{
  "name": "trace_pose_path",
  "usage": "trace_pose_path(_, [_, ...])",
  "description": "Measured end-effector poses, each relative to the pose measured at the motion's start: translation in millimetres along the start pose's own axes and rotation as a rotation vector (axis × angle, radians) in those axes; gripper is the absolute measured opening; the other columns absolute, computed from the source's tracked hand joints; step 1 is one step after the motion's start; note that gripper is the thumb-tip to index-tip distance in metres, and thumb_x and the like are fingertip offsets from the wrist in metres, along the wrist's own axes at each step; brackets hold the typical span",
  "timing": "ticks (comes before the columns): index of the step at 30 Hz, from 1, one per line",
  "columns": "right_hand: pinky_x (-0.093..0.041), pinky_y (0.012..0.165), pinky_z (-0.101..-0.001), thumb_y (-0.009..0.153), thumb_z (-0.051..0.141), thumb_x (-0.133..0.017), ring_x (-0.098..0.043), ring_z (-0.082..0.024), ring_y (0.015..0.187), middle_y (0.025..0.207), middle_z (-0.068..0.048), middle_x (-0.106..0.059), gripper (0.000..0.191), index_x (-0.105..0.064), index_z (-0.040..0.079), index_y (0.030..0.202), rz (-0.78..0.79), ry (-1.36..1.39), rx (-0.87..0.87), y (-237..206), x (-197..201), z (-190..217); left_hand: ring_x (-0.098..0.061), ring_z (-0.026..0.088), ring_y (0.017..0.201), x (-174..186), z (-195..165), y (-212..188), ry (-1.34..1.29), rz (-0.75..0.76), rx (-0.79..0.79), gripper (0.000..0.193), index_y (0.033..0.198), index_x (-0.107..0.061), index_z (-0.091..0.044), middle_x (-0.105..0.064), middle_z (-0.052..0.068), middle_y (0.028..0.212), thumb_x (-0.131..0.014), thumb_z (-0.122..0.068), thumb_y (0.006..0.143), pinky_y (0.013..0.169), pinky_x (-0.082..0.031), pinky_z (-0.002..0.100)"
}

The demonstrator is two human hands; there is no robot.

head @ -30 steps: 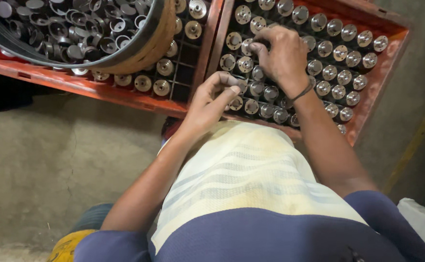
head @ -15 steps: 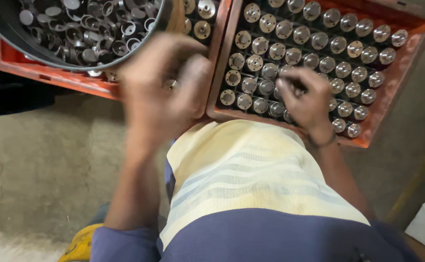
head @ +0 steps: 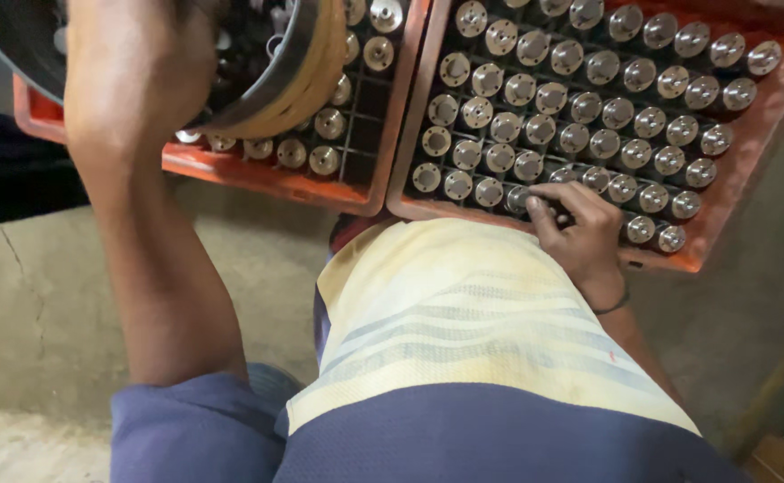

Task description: The person repeatedly picks small metal rings from a bucket and places them onto cylindrical metal parts arranged in red crates. The person handles the parts one at a time, using both hands to position the rings. Another person works nearby on similar parts.

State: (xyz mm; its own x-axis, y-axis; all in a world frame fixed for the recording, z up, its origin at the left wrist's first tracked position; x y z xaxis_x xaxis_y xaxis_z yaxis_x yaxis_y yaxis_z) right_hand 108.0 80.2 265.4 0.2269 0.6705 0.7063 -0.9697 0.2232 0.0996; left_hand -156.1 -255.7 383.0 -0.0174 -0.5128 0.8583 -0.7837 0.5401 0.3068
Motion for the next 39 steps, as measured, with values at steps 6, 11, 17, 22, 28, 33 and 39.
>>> trace_pose_path(6, [-0.051,0.063,-0.0273,0.095,0.006,-0.077,-0.069,-0.015,0.076,0.094,-0.01,-0.074,0.011,-0.076,0.003,0.105,0.008,0.048,-0.042,2.1,0.6,0.1,-0.05,0.015,0.077,-5.1,-18.5,-20.9,-0.899,-0.214,0.312,0.015,0.122,-0.061,-0.004,-0.059,0.002,0.096,-0.065,-0.015,0.113,0.068,-0.04,0.027])
trace_pose_path(11, [-0.049,0.067,-0.0285,0.096,0.009,-0.08,-0.065,-0.016,0.075,0.092,-0.01,-0.074,0.014,-0.076,0.003,0.107,0.026,0.146,-0.066,12.1,0.0,11.8,-0.056,0.007,0.071,-117.1,-101.3,-35.0,-1.164,0.326,0.385,0.015,0.101,-0.067,-0.008,-0.061,-0.002,0.087,-0.066,-0.023,0.102,0.06,-0.049,0.027])
trace_pose_path(17, [-0.054,0.076,-0.0287,0.096,0.012,-0.077,-0.071,-0.017,0.085,0.097,-0.01,-0.075,0.018,-0.074,0.0,0.11,0.181,0.269,0.007,25.8,-18.8,22.4,-0.055,0.005,0.081,-234.4,-137.5,-86.2,-1.411,0.492,0.473,0.017,0.095,-0.058,-0.007,-0.06,-0.002,0.087,-0.071,-0.017,0.099,0.067,-0.052,0.023])
trace_pose_path(22, [-0.057,0.071,-0.0268,0.099,0.015,-0.075,-0.072,-0.016,0.08,0.093,-0.009,-0.078,0.018,-0.077,0.003,0.113,0.211,0.4,-0.159,46.9,-28.5,19.7,-0.05,0.004,0.072,-235.9,-117.9,-95.6,-1.512,0.444,0.582,0.017,0.096,-0.058,-0.007,-0.056,-0.004,0.081,-0.07,-0.017,0.102,0.06,-0.042,0.022])
trace_pose_path(28, [-0.06,0.079,-0.0355,0.097,0.01,-0.078,-0.075,-0.026,0.091,0.105,-0.014,-0.077,0.015,-0.077,0.004,0.11,0.064,-0.104,0.309,93.2,-29.5,30.9,-0.052,0.005,0.061,-220.3,-113.4,-91.7,-1.69,0.314,0.763,0.013,0.099,-0.057,-0.009,-0.059,-0.002,0.078,-0.066,-0.017,0.103,0.05,-0.04,0.021])
trace_pose_path(33, [-0.058,0.087,-0.0357,0.096,0.01,-0.076,-0.074,-0.027,0.099,0.114,-0.01,-0.077,0.019,-0.076,0.008,0.114,0.018,-0.241,0.395,93.9,-46.6,29.2,-0.058,0.006,0.062,-219.8,-111.7,-91.4,-1.635,0.37,0.76,0.011,0.102,-0.06,-0.007,-0.063,0.001,0.077,-0.065,-0.016,0.103,0.052,-0.046,0.021])
trace_pose_path(39, [-0.042,0.085,-0.0426,0.096,0.013,-0.073,-0.058,-0.028,0.107,0.124,-0.011,-0.067,0.035,-0.076,0.014,0.13,0.086,-0.484,0.363,75.4,-51.7,24.9,-0.065,0.008,0.07,-222.7,-111.4,-92.5,-1.583,0.347,0.784,0.008,0.107,-0.062,-0.003,-0.066,0.002,0.086,-0.064,-0.007,0.101,0.059,-0.054,0.024])
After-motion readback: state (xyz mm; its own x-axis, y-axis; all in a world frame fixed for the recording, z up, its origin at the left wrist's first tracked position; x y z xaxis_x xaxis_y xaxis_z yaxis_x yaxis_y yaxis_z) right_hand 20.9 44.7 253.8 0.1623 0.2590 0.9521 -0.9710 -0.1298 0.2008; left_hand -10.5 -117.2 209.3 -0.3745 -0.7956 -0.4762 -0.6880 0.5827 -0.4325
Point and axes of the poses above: each hand's wrist, its own y-axis towards the middle knuckle, its own x-axis out of the back of the hand, z = x × y, the point moved 4 cm from there along y, towards the middle knuckle
